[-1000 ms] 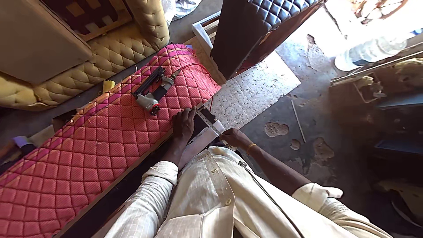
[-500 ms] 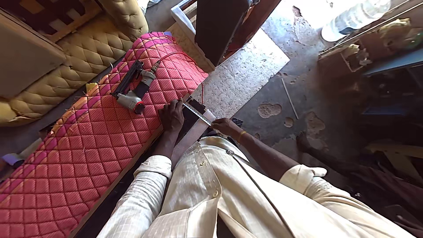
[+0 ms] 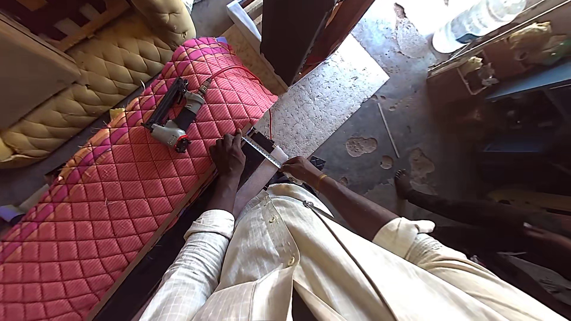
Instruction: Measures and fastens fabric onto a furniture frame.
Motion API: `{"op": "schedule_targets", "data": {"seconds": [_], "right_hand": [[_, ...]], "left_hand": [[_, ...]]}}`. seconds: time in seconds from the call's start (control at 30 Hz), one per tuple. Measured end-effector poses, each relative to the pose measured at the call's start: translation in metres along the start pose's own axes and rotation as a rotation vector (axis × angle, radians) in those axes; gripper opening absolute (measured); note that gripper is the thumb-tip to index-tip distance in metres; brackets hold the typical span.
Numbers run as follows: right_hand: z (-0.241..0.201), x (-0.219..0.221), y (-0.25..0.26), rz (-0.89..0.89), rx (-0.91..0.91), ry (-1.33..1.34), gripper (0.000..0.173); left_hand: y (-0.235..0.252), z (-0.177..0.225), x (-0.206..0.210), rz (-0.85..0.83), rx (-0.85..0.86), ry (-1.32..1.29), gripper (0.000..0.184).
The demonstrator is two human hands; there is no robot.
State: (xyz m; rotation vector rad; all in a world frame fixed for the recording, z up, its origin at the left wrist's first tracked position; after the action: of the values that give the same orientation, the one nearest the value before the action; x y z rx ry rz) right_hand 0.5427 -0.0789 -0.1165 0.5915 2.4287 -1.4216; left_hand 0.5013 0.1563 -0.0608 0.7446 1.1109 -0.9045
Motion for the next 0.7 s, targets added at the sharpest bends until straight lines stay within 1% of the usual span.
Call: {"op": "schedule_targets", "data": {"seconds": [0.1,0.23,0.37,0.53,0.6,0.7], "right_hand": [[0.0,0.0,0.001,-0.02,-0.014,0.027,0.025],[0.004,0.001,0.002,-0.059,0.016,0.055,0.025],[0.001,-0.001,0.001,-0.063,0.018,0.041,0.023],[0.0,-0.001,0.001,-0.065,0.007,0.015,0.026],[-0.001,-0.001,0.003,-0.057,-0.024,0.001,0.027],[0.0,0.0,0.003,-0.068,-0.015,0.018,0.027]], "left_hand": [[0.001,0.001,0.0,-0.013,-0.006,0.011,0.038],[0.002,0.0,-0.003,-0.014,0.006,-0.019,0.036],[0.001,-0.003,-0.005,0.017,0.007,-0.089,0.033],[0.0,-0.01,-0.008,0.096,-0.044,-0.162,0.026],[0.001,-0.013,-0.008,0.107,-0.058,-0.175,0.027],[0.001,-0.012,-0.008,0.074,-0.073,-0.186,0.029]]}}
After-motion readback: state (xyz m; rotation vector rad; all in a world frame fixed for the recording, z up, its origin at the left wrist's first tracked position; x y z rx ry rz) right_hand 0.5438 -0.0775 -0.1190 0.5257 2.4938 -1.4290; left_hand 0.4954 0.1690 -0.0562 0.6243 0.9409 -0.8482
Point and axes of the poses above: each hand's wrist, its own y-axis towards the middle knuckle, its own x-axis out of the palm, z = x × y, the point moved 9 cm from there along y, towards the middle knuckle, and after that the axes turned 14 degrees about -y, right-handed, at the moved point
